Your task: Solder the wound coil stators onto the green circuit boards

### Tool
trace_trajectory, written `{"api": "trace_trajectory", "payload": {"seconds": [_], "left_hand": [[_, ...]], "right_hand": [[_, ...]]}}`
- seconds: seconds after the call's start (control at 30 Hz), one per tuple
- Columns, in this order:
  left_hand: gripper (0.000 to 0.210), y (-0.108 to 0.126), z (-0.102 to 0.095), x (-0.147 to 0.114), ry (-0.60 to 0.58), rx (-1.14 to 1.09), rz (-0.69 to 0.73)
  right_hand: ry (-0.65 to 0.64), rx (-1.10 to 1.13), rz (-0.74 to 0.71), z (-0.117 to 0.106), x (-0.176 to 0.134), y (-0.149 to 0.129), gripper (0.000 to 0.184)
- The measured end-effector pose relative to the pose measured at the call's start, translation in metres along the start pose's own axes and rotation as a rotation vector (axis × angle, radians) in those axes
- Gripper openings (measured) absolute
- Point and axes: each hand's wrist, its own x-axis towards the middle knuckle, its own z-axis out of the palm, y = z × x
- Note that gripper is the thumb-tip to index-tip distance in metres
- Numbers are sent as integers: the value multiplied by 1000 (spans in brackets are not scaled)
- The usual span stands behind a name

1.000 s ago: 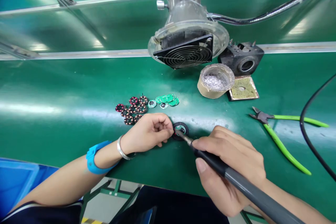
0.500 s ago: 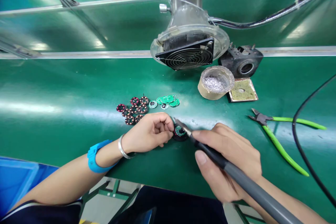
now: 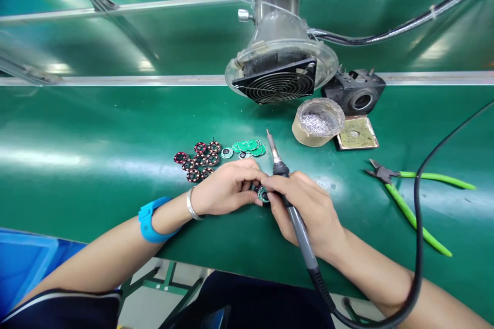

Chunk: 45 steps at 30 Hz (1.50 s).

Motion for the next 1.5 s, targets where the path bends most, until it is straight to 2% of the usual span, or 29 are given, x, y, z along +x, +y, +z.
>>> {"api": "trace_trajectory", "payload": {"seconds": [0.13,0.3,0.53,0.67,0.93,1.23,1.43,1.5], "left_hand": [[33,-1,-7,-6,29,-67,-76],[4,4,-8,-15,47,-52,-89],[7,11,-1,-14,57,-142,-147],[5,14,6,-14,103,-190,-210],[6,16,18,-15,188,-282,-354],[3,19,15,-17,197,-269,-379],[7,18,16,-18,189,-233,-378],[6,18,17,-18,196,-235,-375]], "right_hand": [[5,-1,-12,2,1,-1,36],[-4,-29,-30,-1,2,-3,35],[-27,-38,-46,-1,2,-4,38],[-41,-1,-32,-1,4,-2,40],[25,60,-192,1,2,0,45],[-75,2,-125,-2,0,2,42],[44,22,-98,-21,3,-6,52],[61,42,-59,-31,4,-12,48]]}}
